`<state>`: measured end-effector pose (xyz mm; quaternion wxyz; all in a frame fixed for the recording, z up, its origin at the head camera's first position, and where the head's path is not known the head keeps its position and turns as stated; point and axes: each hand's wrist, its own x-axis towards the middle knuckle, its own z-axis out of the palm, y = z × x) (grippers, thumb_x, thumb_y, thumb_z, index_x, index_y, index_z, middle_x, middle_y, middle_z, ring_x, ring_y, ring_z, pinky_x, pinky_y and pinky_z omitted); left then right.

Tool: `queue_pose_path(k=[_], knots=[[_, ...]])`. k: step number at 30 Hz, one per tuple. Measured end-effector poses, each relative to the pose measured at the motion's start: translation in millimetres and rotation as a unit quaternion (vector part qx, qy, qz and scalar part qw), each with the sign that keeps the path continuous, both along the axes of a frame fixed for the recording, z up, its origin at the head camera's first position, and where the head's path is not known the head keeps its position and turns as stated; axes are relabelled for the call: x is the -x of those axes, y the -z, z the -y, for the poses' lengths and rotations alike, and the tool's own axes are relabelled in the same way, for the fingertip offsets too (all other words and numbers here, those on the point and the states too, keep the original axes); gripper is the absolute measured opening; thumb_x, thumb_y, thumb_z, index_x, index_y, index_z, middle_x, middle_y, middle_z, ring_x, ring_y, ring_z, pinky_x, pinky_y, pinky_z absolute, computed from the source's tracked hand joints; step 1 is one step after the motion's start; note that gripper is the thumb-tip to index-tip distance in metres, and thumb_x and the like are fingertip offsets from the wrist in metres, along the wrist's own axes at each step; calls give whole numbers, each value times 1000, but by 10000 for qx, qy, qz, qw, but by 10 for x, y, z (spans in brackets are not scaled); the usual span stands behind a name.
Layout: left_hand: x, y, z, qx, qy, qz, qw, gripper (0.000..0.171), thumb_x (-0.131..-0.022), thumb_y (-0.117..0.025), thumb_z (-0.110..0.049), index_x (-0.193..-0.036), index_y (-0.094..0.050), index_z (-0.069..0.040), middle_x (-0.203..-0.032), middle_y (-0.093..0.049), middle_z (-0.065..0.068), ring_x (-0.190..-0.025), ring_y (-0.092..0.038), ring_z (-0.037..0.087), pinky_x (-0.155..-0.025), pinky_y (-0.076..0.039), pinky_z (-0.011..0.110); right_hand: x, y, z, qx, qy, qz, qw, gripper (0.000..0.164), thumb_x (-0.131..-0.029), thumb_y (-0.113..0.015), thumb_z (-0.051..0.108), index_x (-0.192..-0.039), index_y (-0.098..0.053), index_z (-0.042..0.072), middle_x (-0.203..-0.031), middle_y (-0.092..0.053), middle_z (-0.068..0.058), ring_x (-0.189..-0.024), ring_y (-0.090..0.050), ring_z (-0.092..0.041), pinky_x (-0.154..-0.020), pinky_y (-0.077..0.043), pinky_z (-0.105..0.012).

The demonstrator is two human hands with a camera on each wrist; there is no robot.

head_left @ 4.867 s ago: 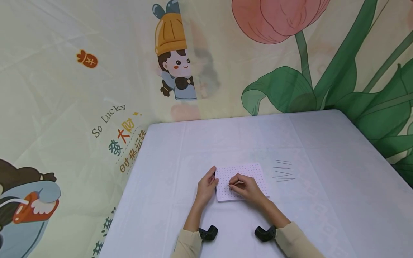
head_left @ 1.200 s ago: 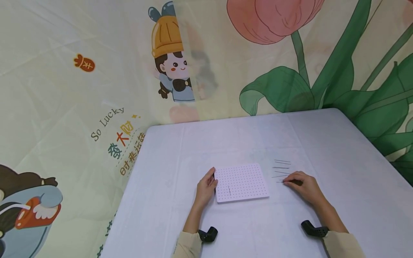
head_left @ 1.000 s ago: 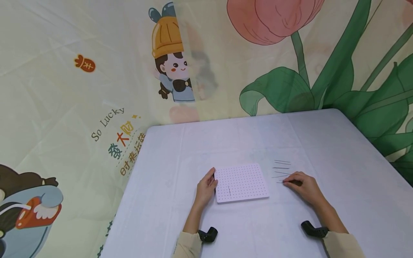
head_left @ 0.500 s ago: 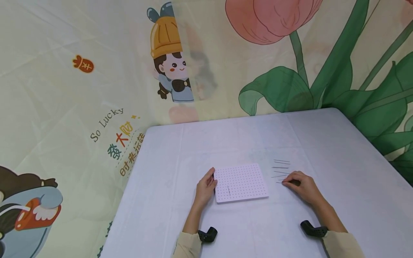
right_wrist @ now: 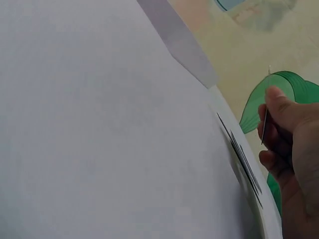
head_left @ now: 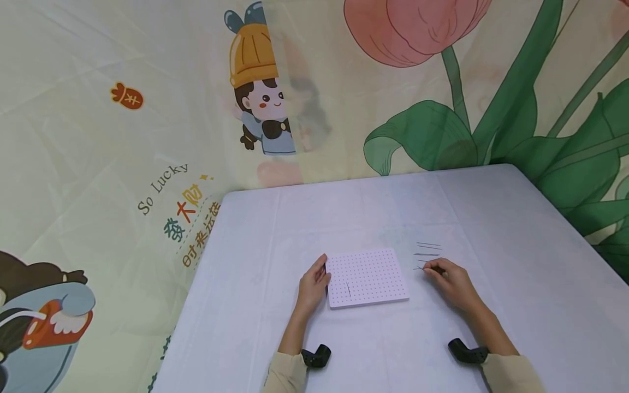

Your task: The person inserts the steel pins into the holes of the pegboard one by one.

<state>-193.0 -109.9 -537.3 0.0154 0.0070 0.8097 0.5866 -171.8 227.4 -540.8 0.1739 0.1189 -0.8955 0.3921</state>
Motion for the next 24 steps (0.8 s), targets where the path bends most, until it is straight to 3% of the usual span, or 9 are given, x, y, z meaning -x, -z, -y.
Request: queue_pose_path(k=[4, 8, 10, 16, 22, 24], knots=[[1, -6, 4, -9, 29, 8, 10000, 49, -87, -53, -5, -134, -40, -11, -141, -37, 2, -129, -34, 14, -105, -32, 22, 31, -41, 182, 528, -55, 322, 9981, 13, -87, -58, 21, -92, -60, 10, -86, -61, 2, -77, -51, -2, -69, -43, -6], [-2, -4, 6, -31, 54, -4, 10000, 49, -87, -54, -4, -134, -40, -10, -141, -36, 3, -129, -34, 15, -105, -32, 23, 68, -58, 364, 1168, -224, 430, 9920, 13, -87, -58, 20, -94, -58, 9, -83, -60, 2, -72, -54, -7, -64, -49, -10], [-6, -4, 5, -50, 54, -15, 10000, 49, -87, -54, -4, -134, -40, -10, -141, -36, 4, -129, -34, 16, -105, -32, 24, 86, -60, 457, 1457, -363, 416, 9878, 11, -86, -59, 17, -94, -59, 9, -81, -60, 1, -70, -55, -8, -60, -51, -13], [-2, 8, 6, -81, 41, -16, 10000, 49, -87, -54, -5, -134, -40, -11, -141, -36, 3, -129, -33, 15, -105, -31, 24, 112, -134, 787, 2186, -980, 507, 9696, 10, -82, -63, 8, -90, -59, 4, -81, -63, -7, -75, -61, -12, -64, -55, -17], [12, 19, 11, -91, 53, 25, 9999, 49, -88, -53, -6, -134, -39, -12, -141, -36, 1, -129, -33, 13, -105, -31, 23, 38, -390, 1188, 2323, -1631, 434, 9579, 12, -75, -65, -9, -84, -58, -6, -79, -63, -16, -73, -63, -17, -63, -57, -22], [10, 17, 10, -74, 68, 35, 9999, 49, -88, -53, -6, -135, -39, -11, -141, -36, 1, -129, -33, 13, -105, -31, 23, 41, -369, 1278, 2293, -1917, 343, 9537, 13, -74, -65, -10, -84, -58, -6, -80, -64, -17, -74, -64, -17, -64, -58, -24]])
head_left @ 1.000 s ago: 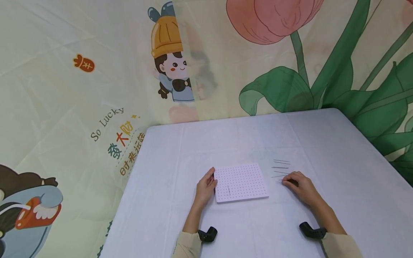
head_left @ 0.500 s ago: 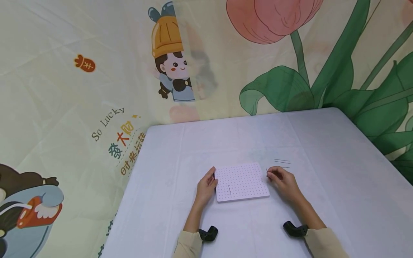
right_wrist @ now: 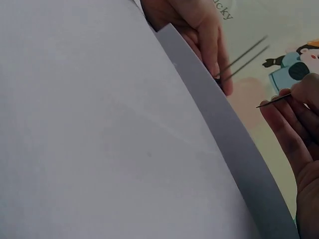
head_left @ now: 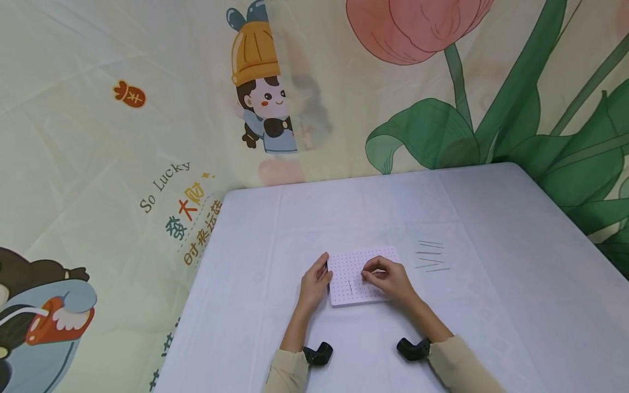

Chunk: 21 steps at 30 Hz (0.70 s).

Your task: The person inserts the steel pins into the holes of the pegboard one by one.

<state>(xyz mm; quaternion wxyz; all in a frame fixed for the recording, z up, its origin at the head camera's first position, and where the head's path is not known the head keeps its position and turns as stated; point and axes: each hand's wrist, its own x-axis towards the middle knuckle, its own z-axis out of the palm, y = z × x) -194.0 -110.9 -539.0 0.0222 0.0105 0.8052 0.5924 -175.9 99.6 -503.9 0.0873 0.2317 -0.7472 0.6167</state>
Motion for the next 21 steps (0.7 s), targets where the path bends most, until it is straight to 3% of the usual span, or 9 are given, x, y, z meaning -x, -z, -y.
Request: queue_pose_path(k=[7, 21], knots=[[1, 1, 5, -43, 77, -51, 9999, 49, -88, -53, -4, -135, -39, -8, -141, -36, 4, -128, -34, 14, -104, -32, 21, 11, 39, 180, -62, -534, -226, 9983, 12, -75, -63, -10, -85, -57, -8, -81, -63, -18, -77, -64, -26, -66, -58, -30], [13, 39, 25, -54, 101, -95, 9999, 49, -87, -53, -4, -134, -40, -8, -140, -37, 3, -128, -35, 13, -103, -32, 19, 6, 18, 250, -626, -565, -233, 9962, 11, -78, -62, -6, -88, -58, -5, -84, -64, -14, -79, -63, -26, -72, -57, -28]])
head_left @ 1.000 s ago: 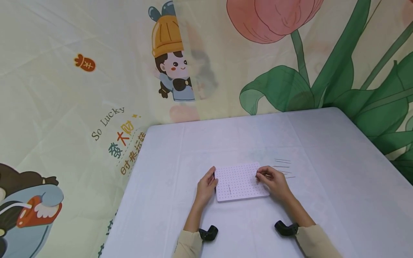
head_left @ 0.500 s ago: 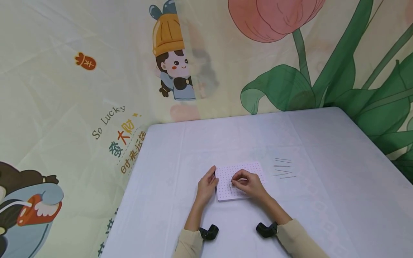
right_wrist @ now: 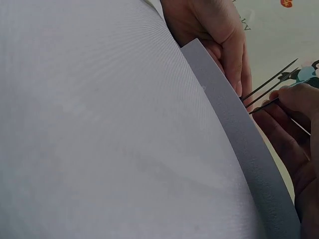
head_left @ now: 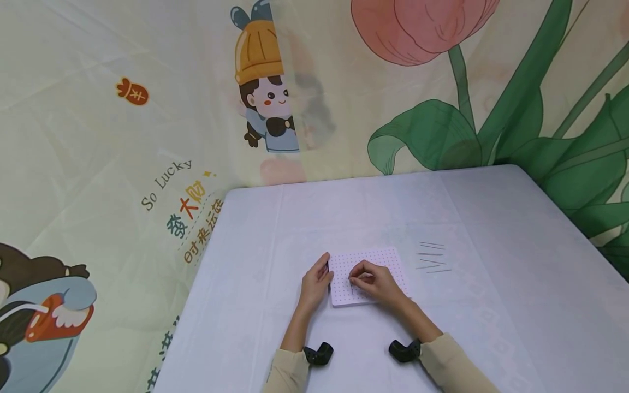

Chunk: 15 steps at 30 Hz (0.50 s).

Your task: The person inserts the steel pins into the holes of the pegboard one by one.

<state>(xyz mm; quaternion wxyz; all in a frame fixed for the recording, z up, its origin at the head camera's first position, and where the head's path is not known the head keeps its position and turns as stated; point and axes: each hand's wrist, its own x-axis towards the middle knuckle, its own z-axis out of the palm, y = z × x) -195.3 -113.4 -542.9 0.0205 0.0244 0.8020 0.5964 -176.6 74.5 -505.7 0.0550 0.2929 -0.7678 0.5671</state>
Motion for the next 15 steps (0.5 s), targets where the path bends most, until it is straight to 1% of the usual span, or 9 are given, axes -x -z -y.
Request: queue_pose_path(k=[6, 15], knots=[[-2, -4, 1, 3, -1, 0, 10000, 49, -87, -53, -4, -134, -39, -9, -140, -37, 2, -127, -35, 12, -103, -32, 18, -17, -14, 19, -323, 22, 12, 9995, 9, -79, -62, -5, -87, -59, -3, -84, -64, -10, -81, -63, -22, -74, -57, -28], [-6, -17, -5, 6, 10, -169, 9999, 49, -87, -54, -4, -133, -40, -7, -140, -37, 6, -128, -35, 17, -104, -32, 21, -24, -49, 21, -449, -1, -28, 9990, 9, -79, -62, -6, -87, -59, -3, -83, -64, -11, -82, -63, -25, -74, -57, -31]])
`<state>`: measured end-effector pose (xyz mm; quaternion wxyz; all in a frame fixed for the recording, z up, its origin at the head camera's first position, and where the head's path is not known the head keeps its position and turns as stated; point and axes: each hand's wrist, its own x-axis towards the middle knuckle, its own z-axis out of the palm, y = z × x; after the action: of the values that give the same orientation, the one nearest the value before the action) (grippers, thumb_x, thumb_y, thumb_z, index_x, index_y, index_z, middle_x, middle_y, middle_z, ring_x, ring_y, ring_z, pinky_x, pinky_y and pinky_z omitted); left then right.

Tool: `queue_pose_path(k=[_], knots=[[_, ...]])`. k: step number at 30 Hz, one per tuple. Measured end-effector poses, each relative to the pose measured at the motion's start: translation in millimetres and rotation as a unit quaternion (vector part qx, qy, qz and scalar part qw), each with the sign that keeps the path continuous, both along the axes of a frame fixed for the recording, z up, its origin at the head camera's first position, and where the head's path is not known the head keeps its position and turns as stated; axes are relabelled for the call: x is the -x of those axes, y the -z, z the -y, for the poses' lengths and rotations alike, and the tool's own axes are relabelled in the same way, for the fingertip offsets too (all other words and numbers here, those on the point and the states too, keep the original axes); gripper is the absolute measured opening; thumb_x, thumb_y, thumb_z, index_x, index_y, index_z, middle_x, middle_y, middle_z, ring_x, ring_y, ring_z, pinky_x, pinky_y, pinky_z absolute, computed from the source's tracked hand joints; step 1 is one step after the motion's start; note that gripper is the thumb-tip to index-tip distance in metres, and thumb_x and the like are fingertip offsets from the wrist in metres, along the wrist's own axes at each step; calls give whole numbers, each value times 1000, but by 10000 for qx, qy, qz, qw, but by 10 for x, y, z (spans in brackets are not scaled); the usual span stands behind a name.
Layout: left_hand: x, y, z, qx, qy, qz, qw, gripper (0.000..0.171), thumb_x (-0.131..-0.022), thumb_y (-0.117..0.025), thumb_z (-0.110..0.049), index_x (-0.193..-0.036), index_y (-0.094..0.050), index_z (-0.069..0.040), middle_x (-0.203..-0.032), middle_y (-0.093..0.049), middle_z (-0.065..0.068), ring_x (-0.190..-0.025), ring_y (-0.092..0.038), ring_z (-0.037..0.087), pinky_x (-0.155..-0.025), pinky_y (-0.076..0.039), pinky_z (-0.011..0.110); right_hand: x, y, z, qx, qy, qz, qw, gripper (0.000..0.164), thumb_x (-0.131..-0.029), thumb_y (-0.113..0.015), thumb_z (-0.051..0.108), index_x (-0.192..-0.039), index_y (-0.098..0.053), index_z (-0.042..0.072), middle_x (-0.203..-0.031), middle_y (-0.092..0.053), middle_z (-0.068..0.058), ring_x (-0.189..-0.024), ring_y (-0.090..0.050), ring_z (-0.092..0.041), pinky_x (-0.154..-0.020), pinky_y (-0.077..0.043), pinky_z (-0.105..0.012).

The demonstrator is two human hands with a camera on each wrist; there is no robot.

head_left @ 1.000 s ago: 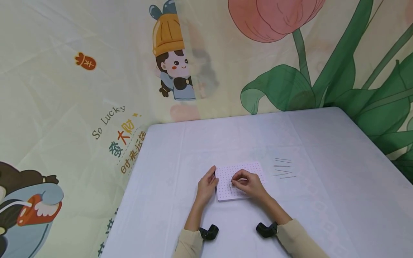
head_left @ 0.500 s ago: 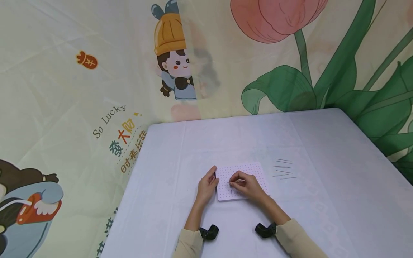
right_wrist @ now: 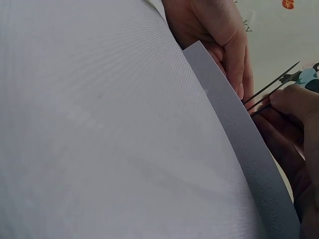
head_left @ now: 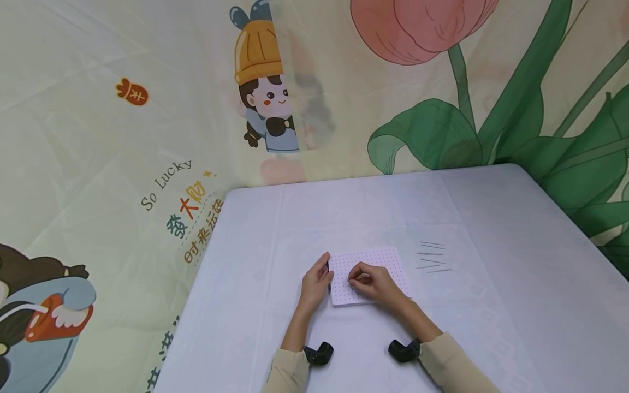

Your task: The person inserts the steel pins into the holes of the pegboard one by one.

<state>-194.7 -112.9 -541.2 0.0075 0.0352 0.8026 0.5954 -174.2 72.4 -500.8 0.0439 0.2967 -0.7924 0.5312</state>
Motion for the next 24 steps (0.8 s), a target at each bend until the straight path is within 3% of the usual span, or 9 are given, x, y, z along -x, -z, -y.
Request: queue_pose_path(k=[17, 24], knots=[[-30, -14, 2, -153, 33, -10, 9999, 48, -87, -54, -2, -133, -41, -3, -139, -37, 9, -127, -36, 19, -102, -34, 20, 5, 11, -36, 173, -187, 252, 9994, 13, -78, -62, -6, -91, -57, -5, -87, -64, -15, -84, -64, -27, -78, -56, -33], [-153, -333, -36, -238, 117, 24, 9996, 47, -87, -50, 4, -132, -37, 6, -139, -34, 19, -127, -34, 27, -104, -32, 29, 14, 5, -53, 240, -208, 334, 9989, 15, -79, -62, -4, -94, -57, -6, -90, -64, -16, -84, -64, -28, -78, -56, -31]])
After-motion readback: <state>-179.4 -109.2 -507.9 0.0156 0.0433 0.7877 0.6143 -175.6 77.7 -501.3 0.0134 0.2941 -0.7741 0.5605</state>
